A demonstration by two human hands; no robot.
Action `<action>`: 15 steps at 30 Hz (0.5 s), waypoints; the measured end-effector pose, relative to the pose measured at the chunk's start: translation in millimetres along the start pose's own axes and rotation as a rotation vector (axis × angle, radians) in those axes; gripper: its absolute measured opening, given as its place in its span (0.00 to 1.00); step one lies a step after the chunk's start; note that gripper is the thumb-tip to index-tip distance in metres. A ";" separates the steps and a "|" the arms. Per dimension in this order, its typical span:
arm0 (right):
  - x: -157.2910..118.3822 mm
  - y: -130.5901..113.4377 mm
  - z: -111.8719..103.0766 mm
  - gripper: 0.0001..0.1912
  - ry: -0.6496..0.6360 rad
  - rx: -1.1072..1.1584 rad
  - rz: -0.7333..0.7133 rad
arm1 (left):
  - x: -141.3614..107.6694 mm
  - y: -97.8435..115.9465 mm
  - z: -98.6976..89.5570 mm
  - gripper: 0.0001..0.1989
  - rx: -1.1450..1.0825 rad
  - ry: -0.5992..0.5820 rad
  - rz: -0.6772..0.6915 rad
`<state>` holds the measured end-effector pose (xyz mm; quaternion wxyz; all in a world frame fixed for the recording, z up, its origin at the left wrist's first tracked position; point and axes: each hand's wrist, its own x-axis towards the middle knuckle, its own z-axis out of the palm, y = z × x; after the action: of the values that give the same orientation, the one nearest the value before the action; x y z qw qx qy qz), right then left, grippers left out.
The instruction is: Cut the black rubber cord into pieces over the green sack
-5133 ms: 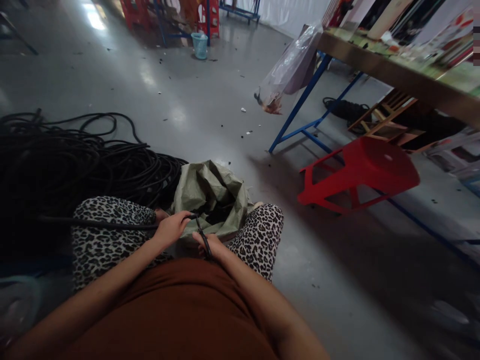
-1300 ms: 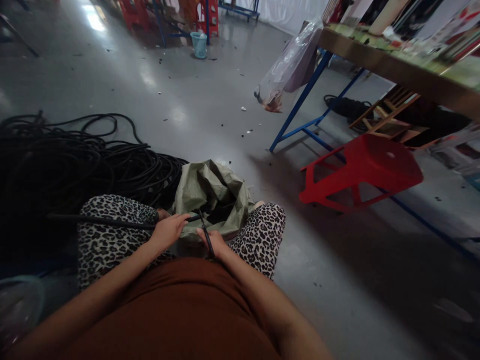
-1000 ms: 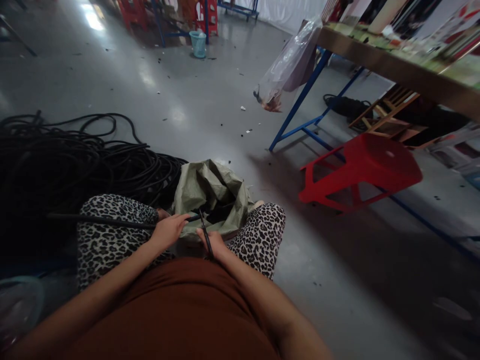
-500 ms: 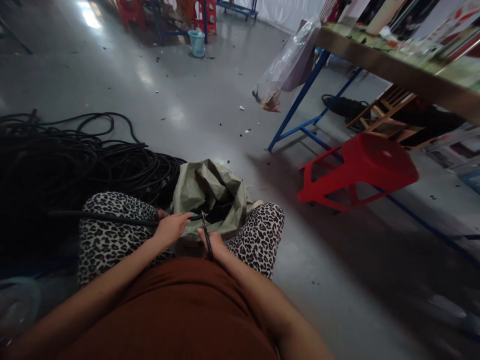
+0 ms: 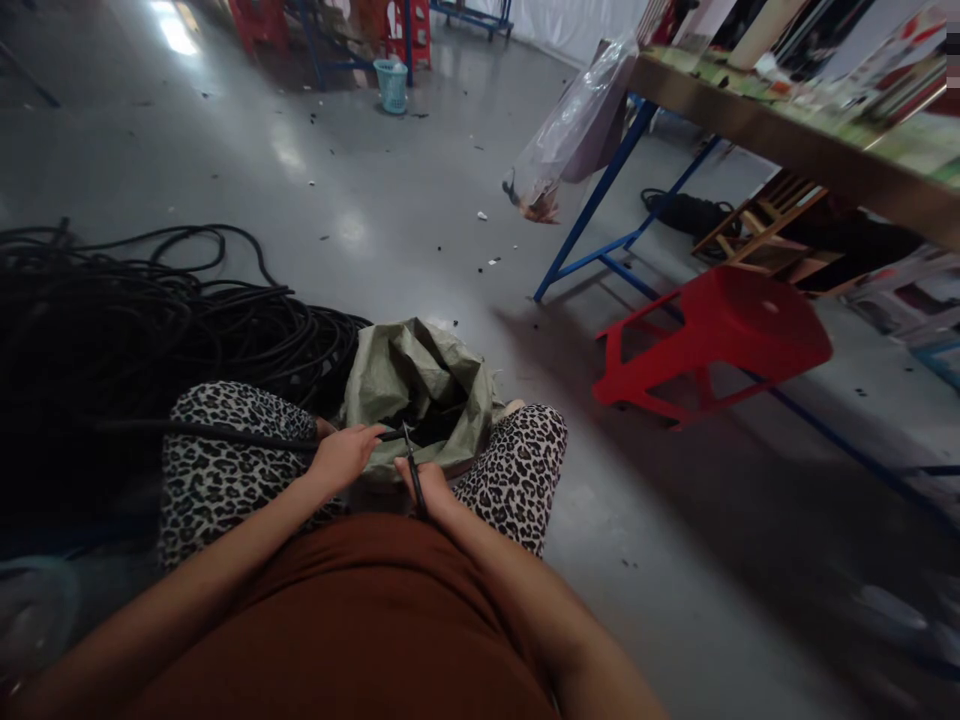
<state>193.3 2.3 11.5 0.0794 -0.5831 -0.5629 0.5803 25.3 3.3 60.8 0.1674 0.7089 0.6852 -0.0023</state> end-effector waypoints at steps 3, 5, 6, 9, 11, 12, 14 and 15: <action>0.6 -0.3 -0.3 0.26 -0.005 -0.010 -0.001 | 0.4 -1.3 0.9 0.16 0.013 0.009 0.020; 1.2 -0.1 -0.4 0.25 -0.008 -0.021 -0.004 | 0.8 -1.7 1.3 0.16 0.010 0.011 0.027; 1.7 0.5 -0.3 0.25 -0.010 -0.025 -0.009 | 0.9 -1.6 1.3 0.16 0.006 0.010 0.022; 4.1 3.9 0.8 0.24 -0.018 -0.023 -0.021 | 0.9 -0.9 0.7 0.16 -0.003 -0.002 -0.002; 6.2 6.9 1.9 0.24 -0.017 -0.028 -0.018 | 0.8 -0.9 0.4 0.16 -0.007 -0.012 -0.009; 7.3 8.3 2.4 0.24 -0.012 -0.036 -0.016 | 0.7 -1.1 0.4 0.16 -0.007 -0.016 -0.008; 9.3 10.5 3.3 0.23 -0.006 -0.057 -0.016 | 0.6 -2.2 1.1 0.16 -0.003 -0.019 -0.003; 10.2 11.3 3.7 0.23 -0.007 -0.067 -0.018 | 0.6 -2.9 1.8 0.16 0.002 -0.017 -0.001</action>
<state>193.8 3.8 -4.1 0.0633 -0.5785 -0.5875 0.5623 23.0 3.5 58.3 0.1726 0.7085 0.6842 -0.0090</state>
